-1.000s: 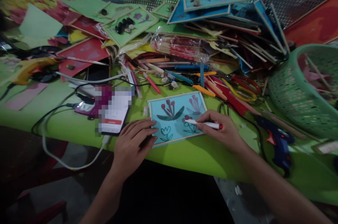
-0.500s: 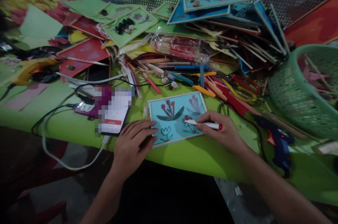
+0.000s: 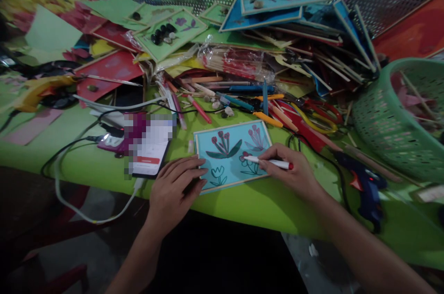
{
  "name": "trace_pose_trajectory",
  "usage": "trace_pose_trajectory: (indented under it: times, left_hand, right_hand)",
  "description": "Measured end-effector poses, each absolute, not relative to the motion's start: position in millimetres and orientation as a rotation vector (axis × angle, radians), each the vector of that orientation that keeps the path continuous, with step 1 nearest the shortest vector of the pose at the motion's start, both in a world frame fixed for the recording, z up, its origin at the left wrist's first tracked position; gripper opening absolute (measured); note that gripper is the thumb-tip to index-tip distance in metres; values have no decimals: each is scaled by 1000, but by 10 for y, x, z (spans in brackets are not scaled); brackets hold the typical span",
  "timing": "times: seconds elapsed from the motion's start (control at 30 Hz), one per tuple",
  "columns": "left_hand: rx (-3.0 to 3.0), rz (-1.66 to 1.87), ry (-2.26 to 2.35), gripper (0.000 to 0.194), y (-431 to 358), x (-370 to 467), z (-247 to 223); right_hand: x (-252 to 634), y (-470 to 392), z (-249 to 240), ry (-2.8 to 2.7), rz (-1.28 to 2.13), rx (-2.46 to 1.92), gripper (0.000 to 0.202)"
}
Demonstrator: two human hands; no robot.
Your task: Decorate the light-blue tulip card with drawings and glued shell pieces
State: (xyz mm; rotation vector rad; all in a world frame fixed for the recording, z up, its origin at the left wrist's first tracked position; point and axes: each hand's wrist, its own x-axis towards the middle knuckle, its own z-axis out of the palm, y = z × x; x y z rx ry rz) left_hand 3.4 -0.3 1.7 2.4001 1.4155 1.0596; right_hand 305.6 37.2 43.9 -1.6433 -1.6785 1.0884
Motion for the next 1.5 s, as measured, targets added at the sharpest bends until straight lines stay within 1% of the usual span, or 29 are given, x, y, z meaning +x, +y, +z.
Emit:
trace_pose_trajectory:
  times: [0.13, 0.37, 0.63, 0.87, 1.07, 1.33, 1.5]
  left_hand:
    - [2403, 1034, 1418, 11, -4, 31, 10]
    - [2411, 1036, 1424, 10, -7, 24, 9]
    - [2405, 1054, 1410, 11, 0, 31, 13]
    - [2400, 1031, 1416, 12, -7, 26, 12]
    - [2401, 1036, 1412, 12, -9, 28, 13]
    - [2395, 1050, 1402, 12, -4, 27, 5]
    - [2400, 1049, 1403, 13, -6, 28, -5]
  right_hand:
    - [3056, 367, 463, -1690, 1087, -1640, 25]
    - [3058, 372, 455, -1672, 1103, -1669, 30]
    - [3078, 374, 432, -1698, 1094, -1618, 23]
    - [3068, 368, 443, -1700, 1098, -1644, 28]
    - [3078, 373, 431, -1706, 1101, -1633, 26]
    - [3075, 371, 430, -1687, 1078, -1674, 29]
    - [3047, 377, 464, -1672, 1083, -1645, 26]
